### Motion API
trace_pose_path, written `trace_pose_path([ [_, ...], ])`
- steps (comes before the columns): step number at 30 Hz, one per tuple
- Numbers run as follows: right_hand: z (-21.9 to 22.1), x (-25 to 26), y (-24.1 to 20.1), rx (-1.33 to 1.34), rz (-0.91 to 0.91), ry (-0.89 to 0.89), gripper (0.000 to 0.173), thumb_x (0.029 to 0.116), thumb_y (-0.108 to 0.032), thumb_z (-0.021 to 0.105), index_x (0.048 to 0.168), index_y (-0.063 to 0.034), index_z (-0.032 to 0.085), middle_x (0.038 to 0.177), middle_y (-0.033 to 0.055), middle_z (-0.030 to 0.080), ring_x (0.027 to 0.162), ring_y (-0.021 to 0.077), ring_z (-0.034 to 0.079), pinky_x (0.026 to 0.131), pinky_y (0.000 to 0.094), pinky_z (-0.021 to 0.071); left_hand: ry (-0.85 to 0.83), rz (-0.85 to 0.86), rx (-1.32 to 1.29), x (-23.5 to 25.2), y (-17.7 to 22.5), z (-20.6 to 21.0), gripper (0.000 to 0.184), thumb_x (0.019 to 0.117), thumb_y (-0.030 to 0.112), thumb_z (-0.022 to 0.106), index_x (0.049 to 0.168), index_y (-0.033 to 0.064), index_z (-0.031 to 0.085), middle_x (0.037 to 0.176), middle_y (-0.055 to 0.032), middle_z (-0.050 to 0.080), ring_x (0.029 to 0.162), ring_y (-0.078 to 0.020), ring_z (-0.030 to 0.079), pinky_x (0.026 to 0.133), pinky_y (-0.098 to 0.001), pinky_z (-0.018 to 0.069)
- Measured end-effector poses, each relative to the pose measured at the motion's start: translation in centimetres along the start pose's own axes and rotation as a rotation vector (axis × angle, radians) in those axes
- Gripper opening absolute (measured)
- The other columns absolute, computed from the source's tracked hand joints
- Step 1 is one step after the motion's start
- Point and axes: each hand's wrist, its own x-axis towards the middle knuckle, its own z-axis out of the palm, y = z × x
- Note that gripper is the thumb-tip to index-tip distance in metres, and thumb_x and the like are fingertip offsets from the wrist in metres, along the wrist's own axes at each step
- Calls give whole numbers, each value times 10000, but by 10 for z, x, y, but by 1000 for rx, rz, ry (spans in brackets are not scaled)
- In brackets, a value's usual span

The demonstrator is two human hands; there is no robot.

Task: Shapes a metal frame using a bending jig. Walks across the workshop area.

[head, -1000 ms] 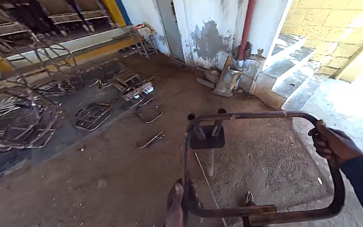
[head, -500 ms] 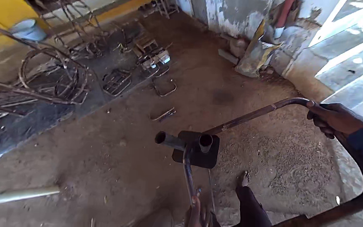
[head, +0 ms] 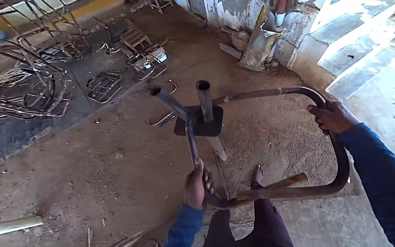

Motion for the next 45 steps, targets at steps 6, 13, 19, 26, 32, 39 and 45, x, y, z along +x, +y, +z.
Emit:
trace_pose_path([
  [6,41,-81,55,297,-12,26,244,1058,-308,571,1000,-78,517,605,1,455,423,130,472,411,336,495,-55,-6,34,-2,-3,-16,579,1069,576,385,679,153,451,497,35,368,367,-97,390,373,-262,430],
  [13,-20,33,13,158,-52,-139,286,1045,-381,593,1016,-98,568,580,-1,425,407,112,405,385,293,414,22,-2,-41,-1,2,9,546,1116,428,334,695,110,476,504,30,414,362,-84,420,359,-253,452],
  [19,-90,86,-68,153,-334,-178,372,1007,-339,653,1276,-89,592,711,90,615,501,195,606,447,374,565,-9,151,-283,-2,37,56,525,1027,464,551,634,123,487,457,33,369,325,-87,415,333,-269,443],
  [26,-113,-15,18,489,-34,215,407,1031,-501,569,875,-124,570,538,-34,379,386,79,347,361,258,375,-248,146,-142,12,66,68,518,1005,549,557,724,116,518,501,29,407,336,-90,418,339,-276,466],
  [32,-103,-131,105,510,92,493,452,985,-548,628,892,-107,602,547,-21,415,392,102,366,364,289,372,-378,6,101,8,41,59,532,1104,460,369,710,110,442,484,27,333,319,-91,326,304,-267,389],
  [39,-32,-282,202,622,184,512,442,1018,-446,626,1324,-127,621,762,70,638,551,178,609,505,378,568,-438,-109,161,-14,-24,27,574,1094,530,349,679,139,422,467,42,315,321,-79,302,309,-242,335],
  [45,47,-361,289,648,386,750,482,983,-551,634,1059,-76,651,582,7,458,424,130,412,415,329,418,-420,-343,85,-50,-95,14,755,984,779,157,740,133,464,471,27,372,325,-104,378,314,-277,386],
])
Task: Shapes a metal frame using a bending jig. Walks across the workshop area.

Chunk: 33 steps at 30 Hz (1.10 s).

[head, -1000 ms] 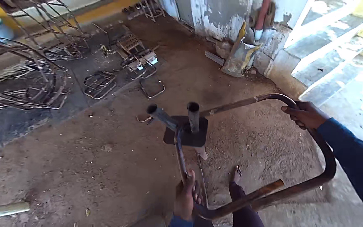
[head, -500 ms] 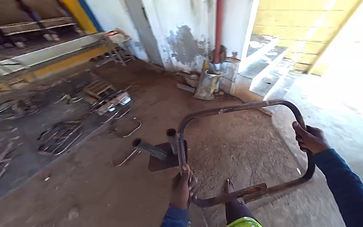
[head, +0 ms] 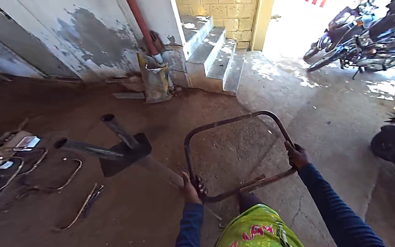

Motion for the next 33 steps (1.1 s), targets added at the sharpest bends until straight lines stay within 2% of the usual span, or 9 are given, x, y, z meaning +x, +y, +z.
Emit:
trace_pose_path([
  [3,-20,-14,27,5,-19,58,449,1002,-525,617,1062,-82,657,578,4,449,421,126,408,415,324,412,97,35,29,-5,-18,7,819,982,784,138,836,91,549,522,-10,449,382,-144,452,369,-323,446],
  [6,-34,-9,49,82,-32,110,439,988,-516,645,1047,-82,662,558,5,447,402,125,404,394,320,407,83,12,84,-5,-27,21,719,1031,709,191,823,105,521,503,23,391,346,-99,368,332,-263,362],
  [9,-50,6,67,119,-35,137,470,963,-559,660,1018,-92,652,556,3,446,398,128,403,384,327,408,77,-14,154,-4,-36,37,653,1052,656,272,784,107,503,484,23,353,324,-102,324,311,-265,336],
  [13,-79,22,70,66,-2,144,510,968,-582,640,1048,-80,671,606,28,499,450,159,451,440,376,447,7,18,239,-9,-53,63,660,1043,684,246,773,133,488,476,42,341,326,-92,331,315,-263,348],
  [16,-101,35,65,85,12,135,489,958,-567,665,1040,-84,668,602,20,494,444,148,440,429,352,428,49,30,238,-15,-72,85,686,1039,696,227,742,131,479,460,40,341,315,-93,329,307,-265,335],
  [21,-125,61,64,198,-10,71,436,965,-530,675,1036,-100,659,573,-9,456,414,116,404,393,305,399,92,54,222,-22,-90,106,682,1038,695,240,770,122,495,468,36,352,318,-95,341,311,-265,345],
  [24,-127,73,64,232,-23,50,434,967,-533,669,991,-99,652,560,-18,432,405,109,387,384,298,394,110,54,263,-25,-91,111,688,1036,702,227,759,129,485,465,39,332,318,-94,321,311,-267,330],
  [30,-112,79,62,217,-75,71,472,947,-542,695,1001,-73,679,577,19,487,425,142,432,410,334,420,136,126,316,-19,-84,103,707,1040,701,184,739,140,492,460,44,341,322,-96,317,313,-274,325],
  [33,-105,78,45,353,-76,-18,435,937,-510,722,983,-83,656,561,-3,451,408,115,404,388,296,403,163,181,284,-20,-88,91,704,1053,675,184,801,120,535,497,34,408,347,-104,377,333,-290,383],
])
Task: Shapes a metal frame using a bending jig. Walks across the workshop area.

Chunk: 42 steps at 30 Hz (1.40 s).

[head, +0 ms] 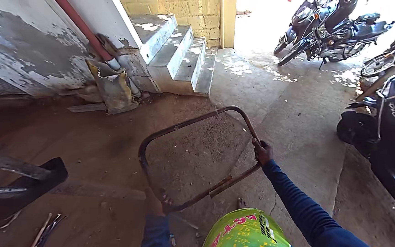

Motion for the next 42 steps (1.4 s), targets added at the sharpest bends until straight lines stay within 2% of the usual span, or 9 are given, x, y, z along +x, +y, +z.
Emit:
trace_pose_path([
  [4,10,0,-28,119,-58,-97,352,931,-394,764,1023,-67,671,558,-4,446,397,91,373,369,262,362,126,66,63,-4,-3,-11,628,1090,584,263,985,63,597,619,-38,568,461,-159,566,431,-356,529],
  [7,32,-10,-59,109,-304,-36,347,888,-351,816,1028,-44,734,600,33,560,408,103,417,380,278,392,120,376,348,-27,14,-1,548,1064,365,558,1352,-99,517,1185,-250,655,1014,-283,661,896,-467,548],
  [11,108,-91,-122,241,-727,-518,433,988,-406,669,1158,-8,690,909,73,731,747,158,701,691,380,626,-313,773,159,-99,66,68,994,909,738,569,1486,-51,388,1385,-137,608,1261,-203,611,1048,-409,543],
  [15,130,-90,-148,-199,-1144,-516,402,974,-385,680,1232,-81,729,1380,121,633,1307,263,576,1086,486,499,-89,545,-345,-113,101,98,380,1085,430,454,1051,87,615,647,44,564,521,-78,581,520,-262,569],
  [19,65,2,-127,-526,-544,-61,830,878,-559,749,1454,-12,510,1463,245,525,1337,419,515,1091,619,433,-141,213,-517,-70,78,35,519,1089,565,294,841,173,527,469,88,318,321,-42,320,323,-205,336],
  [24,43,30,-58,-138,82,-425,556,987,-462,669,1355,-56,575,1079,163,744,903,312,749,764,501,632,-307,267,-543,-67,54,-18,560,1055,634,289,902,185,586,460,103,333,317,-15,326,322,-180,326],
  [28,74,10,-63,148,112,-296,417,1003,-507,617,923,-98,606,544,-33,436,399,102,433,407,300,475,-274,369,-554,-64,71,-20,664,1048,654,175,1024,163,622,506,100,434,369,-13,417,373,-180,412],
  [35,132,-8,-81,340,137,-178,375,965,-495,686,881,-156,551,522,-56,359,381,87,376,381,287,440,3,301,-649,-83,54,46,739,991,766,266,1420,195,454,1245,-88,641,1134,-287,652,955,-563,542],
  [42,169,-31,-76,218,34,-146,396,972,-497,682,868,-127,587,517,-36,381,371,107,400,367,309,447,20,142,-811,-81,58,83,746,945,783,425,1411,201,408,1315,-117,609,1205,-339,617,971,-645,488],
])
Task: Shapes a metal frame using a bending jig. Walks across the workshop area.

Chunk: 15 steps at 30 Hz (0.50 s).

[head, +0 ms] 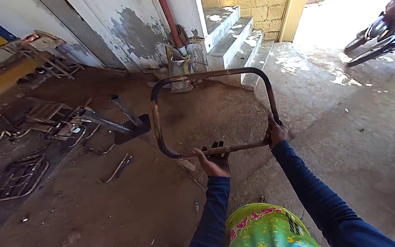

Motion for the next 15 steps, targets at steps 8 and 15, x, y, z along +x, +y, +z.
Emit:
trace_pose_path([
  [8,11,5,38,-239,-149,-65,505,988,-566,615,994,-63,661,612,42,522,471,176,508,477,388,499,305,171,60,41,-8,9,165,996,192,663,1046,129,519,780,-7,492,609,-136,531,620,-337,557],
  [15,-59,0,61,-380,33,-176,608,1041,-513,547,1466,-81,491,1274,184,662,1060,333,700,858,545,596,303,81,30,123,-45,-32,143,1039,238,588,1099,161,485,819,-2,468,629,-116,507,612,-282,519],
])
